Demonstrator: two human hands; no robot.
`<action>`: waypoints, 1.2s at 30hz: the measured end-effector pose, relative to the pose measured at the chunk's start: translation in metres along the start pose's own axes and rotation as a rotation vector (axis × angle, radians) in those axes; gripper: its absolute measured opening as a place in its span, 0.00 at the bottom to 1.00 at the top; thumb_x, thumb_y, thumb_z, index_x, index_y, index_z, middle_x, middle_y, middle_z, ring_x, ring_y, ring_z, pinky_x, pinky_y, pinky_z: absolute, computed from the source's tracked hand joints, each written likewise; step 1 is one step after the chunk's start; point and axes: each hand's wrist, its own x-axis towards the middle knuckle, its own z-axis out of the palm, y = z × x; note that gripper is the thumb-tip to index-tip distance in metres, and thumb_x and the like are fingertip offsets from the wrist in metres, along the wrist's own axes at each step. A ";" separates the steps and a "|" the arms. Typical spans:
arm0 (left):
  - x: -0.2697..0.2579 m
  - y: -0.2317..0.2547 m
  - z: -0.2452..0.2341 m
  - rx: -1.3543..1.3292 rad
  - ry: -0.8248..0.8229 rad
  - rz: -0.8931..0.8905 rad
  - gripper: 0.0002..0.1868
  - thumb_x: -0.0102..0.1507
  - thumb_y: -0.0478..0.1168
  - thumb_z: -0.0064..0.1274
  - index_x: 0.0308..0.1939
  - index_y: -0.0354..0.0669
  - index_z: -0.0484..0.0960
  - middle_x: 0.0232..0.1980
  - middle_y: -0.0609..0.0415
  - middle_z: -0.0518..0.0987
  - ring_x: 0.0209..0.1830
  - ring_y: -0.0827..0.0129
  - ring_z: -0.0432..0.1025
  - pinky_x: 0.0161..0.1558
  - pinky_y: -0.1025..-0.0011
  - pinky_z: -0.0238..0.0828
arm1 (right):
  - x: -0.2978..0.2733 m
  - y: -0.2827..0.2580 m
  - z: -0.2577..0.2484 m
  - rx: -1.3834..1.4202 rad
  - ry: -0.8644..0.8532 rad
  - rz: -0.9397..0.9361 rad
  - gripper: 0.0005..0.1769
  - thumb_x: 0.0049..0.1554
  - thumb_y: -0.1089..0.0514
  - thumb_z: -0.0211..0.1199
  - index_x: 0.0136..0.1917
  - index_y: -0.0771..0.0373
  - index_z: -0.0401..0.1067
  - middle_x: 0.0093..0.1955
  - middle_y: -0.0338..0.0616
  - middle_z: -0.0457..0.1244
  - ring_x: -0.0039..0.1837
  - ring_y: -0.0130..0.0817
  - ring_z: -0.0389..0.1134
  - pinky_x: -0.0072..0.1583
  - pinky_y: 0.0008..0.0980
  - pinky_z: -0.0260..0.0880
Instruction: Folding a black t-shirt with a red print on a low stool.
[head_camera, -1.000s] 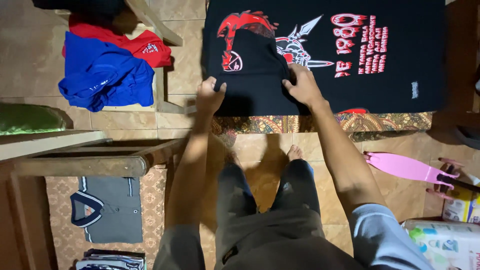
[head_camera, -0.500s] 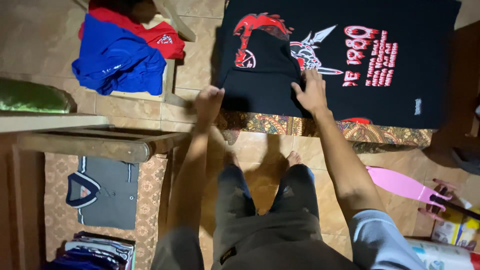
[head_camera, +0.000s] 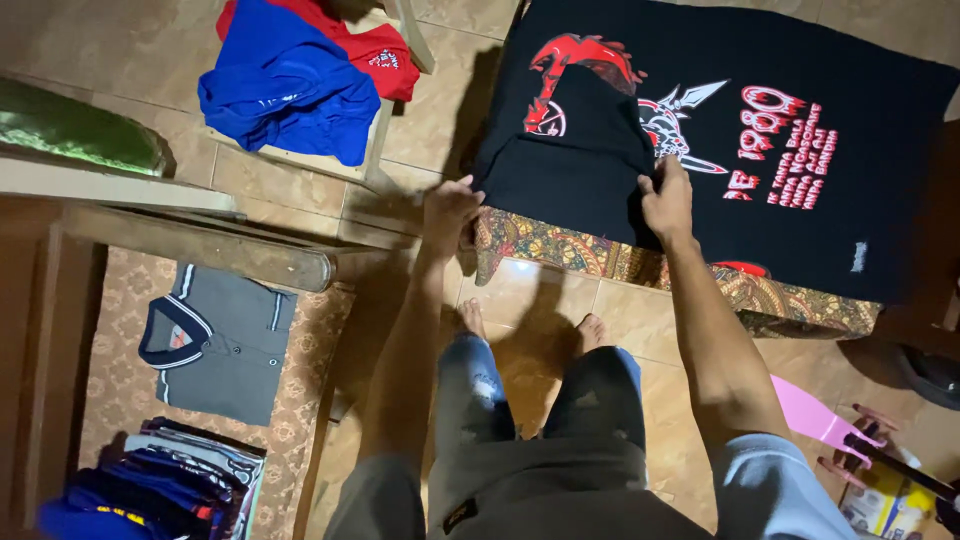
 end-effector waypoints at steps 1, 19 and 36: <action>-0.001 0.009 0.003 -0.240 0.017 -0.008 0.09 0.67 0.36 0.60 0.39 0.34 0.76 0.34 0.55 0.76 0.33 0.73 0.69 0.58 0.67 0.71 | -0.001 0.004 0.001 0.008 -0.004 0.003 0.17 0.59 0.62 0.68 0.56 0.69 0.64 0.54 0.63 0.64 0.57 0.60 0.66 0.58 0.50 0.65; 0.001 0.064 0.031 0.198 0.272 0.399 0.12 0.60 0.34 0.64 0.46 0.39 0.81 0.44 0.51 0.80 0.39 0.65 0.75 0.45 0.72 0.73 | -0.002 -0.025 -0.011 0.055 -0.045 0.007 0.15 0.60 0.63 0.67 0.54 0.72 0.65 0.50 0.60 0.65 0.51 0.52 0.68 0.54 0.45 0.67; 0.032 0.050 0.037 0.639 0.019 0.252 0.10 0.66 0.41 0.60 0.44 0.40 0.78 0.29 0.48 0.74 0.28 0.57 0.71 0.35 0.63 0.68 | -0.003 -0.004 -0.006 0.094 0.078 -0.170 0.18 0.68 0.57 0.62 0.65 0.69 0.65 0.57 0.63 0.65 0.58 0.60 0.67 0.58 0.49 0.66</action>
